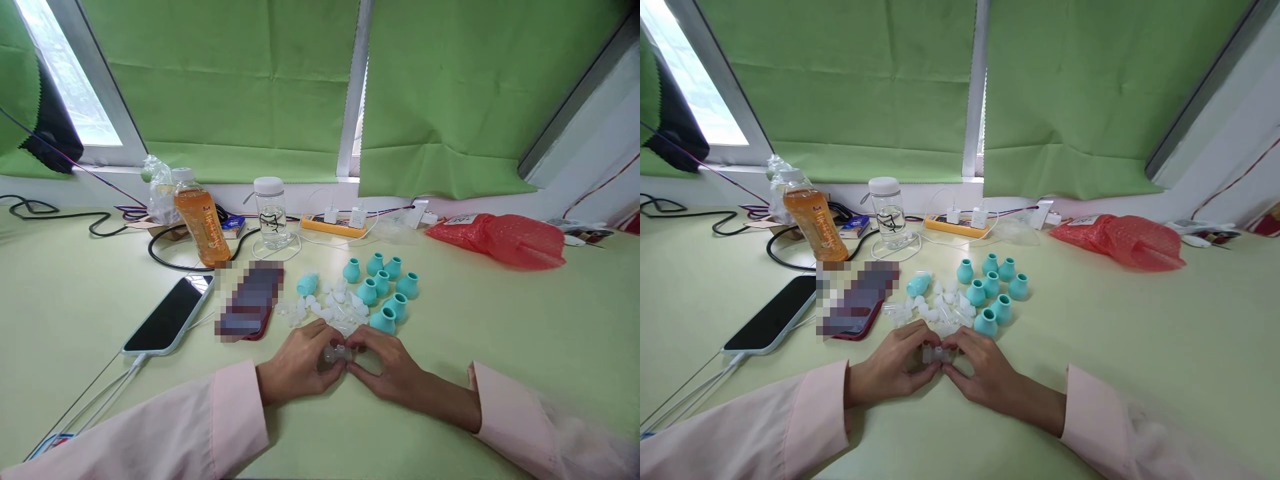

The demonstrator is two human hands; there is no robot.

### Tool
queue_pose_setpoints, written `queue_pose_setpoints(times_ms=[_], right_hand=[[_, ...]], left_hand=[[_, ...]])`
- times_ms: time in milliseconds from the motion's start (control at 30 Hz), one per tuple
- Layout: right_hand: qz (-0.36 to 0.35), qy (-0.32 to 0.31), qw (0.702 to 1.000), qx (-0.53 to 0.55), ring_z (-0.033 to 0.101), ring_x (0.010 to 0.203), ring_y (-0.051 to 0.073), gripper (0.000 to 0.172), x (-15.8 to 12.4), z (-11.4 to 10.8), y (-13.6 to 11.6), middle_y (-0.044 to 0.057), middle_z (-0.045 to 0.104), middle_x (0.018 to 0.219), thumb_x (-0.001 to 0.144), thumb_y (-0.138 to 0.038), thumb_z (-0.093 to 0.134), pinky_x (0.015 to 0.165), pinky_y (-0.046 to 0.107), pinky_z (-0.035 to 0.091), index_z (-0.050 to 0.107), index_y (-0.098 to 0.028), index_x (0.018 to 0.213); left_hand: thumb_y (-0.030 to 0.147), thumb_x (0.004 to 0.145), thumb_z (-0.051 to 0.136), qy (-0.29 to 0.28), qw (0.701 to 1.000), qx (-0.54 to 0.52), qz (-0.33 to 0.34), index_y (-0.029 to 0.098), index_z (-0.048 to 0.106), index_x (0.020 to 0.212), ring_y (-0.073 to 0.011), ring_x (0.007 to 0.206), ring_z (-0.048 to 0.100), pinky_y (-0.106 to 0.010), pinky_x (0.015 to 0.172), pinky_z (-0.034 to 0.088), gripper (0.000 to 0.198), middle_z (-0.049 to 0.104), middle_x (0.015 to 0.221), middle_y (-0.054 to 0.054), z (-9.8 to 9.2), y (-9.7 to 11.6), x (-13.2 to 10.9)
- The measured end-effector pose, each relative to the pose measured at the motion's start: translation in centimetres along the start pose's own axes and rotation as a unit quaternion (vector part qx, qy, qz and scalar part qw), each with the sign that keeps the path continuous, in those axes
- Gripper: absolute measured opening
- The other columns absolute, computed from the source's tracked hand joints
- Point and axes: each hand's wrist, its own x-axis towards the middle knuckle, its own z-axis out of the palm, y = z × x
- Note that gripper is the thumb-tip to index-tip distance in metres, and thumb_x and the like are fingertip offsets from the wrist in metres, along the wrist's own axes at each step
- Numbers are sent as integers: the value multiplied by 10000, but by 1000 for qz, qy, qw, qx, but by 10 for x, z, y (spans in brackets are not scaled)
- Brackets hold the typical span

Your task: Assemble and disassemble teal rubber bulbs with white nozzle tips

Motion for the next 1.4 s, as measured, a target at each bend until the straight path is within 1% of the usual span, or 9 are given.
queue_pose_setpoints(times_ms=[333, 500, 600, 733, 833, 967, 1067, 1233, 1400], right_hand=[[16, 10, 1000, -6, 535, 703, 131, 210, -3, 2, 1, 19, 559, 774, 695, -166, 546, 612, 240, 461, 449, -195, 879], [-4, 9, 1000, -19, 545, 710, 145, 202, -1, 0, -3, 30, 567, 769, 703, -189, 528, 612, 258, 462, 462, -191, 894], [-19, 40, 998, -43, 545, 728, 157, 276, 0, -5, -7, 38, 574, 792, 682, -202, 548, 634, 283, 458, 455, -187, 942], [-85, 126, 979, -133, 526, 759, 182, 319, 3, -20, -3, 55, 573, 840, 650, -180, 584, 657, 332, 433, 467, -199, 945], [-82, 161, 953, -244, 497, 772, 203, 248, 7, -31, 3, 69, 562, 875, 664, -217, 581, 644, 344, 403, 518, -207, 904], [-27, 116, 917, -380, 470, 785, 243, 201, 12, -38, 7, 76, 587, 868, 697, -266, 549, 644, 377, 333, 560, -189, 883], [-20, 64, 904, -423, 473, 732, 232, 161, 13, -37, 7, 72, 599, 787, 721, -237, 520, 629, 386, 314, 565, -171, 860], [-95, 69, 934, -337, 485, 694, 189, 167, 9, -31, 9, 41, 605, 763, 739, -134, 498, 652, 372, 370, 521, -183, 896], [-137, 106, 967, -185, 525, 671, 156, 289, 6, -25, 6, 26, 588, 757, 737, -95, 501, 636, 323, 441, 449, -209, 998]], left_hand=[[165, 719, 463, -5, 997, 1, 74, 154, 525, 771, -145, 694, 485, -247, 602, 408, 82, 551, 700, -42, 1, -2, 1], [160, 685, 470, -43, 997, 20, 57, 160, 494, 782, -160, 735, 481, -258, 623, 417, 100, 548, 738, -42, 1, -2, 0], [163, 677, 466, -30, 998, 26, 48, 162, 483, 776, -169, 740, 474, -262, 604, 418, 100, 539, 737, -47, 1, -1, -1], [126, 747, 431, 32, 998, 38, 42, 155, 420, 1027, -176, 808, 435, -297, 687, 414, 282, 538, 837, -63, -2, 1, -1], [97, 794, 381, 49, 996, 58, 37, 173, 325, 1162, -178, 858, 395, -332, 766, 388, 379, 509, 946, -75, -4, 2, -1], [95, 809, 360, 53, 996, 70, 17, 190, 400, 1092, -186, 895, 375, -345, 784, 374, 301, 467, 1005, -79, -4, 1, -1], [106, 811, 369, 59, 998, 35, 15, 184, 396, 1057, -172, 906, 390, -321, 786, 385, 259, 453, 983, -72, -2, 0, -1], [120, 820, 349, 42, 999, -5, 0, 179, 287, 1175, -153, 904, 424, -294, 781, 408, 365, 416, 971, -80, 0, 0, 0], [156, 797, 403, 85, 994, -61, -28, 183, 406, 1008, -133, 819, 467, -275, 719, 429, 212, 440, 917, -59, -2, 2, 0]])
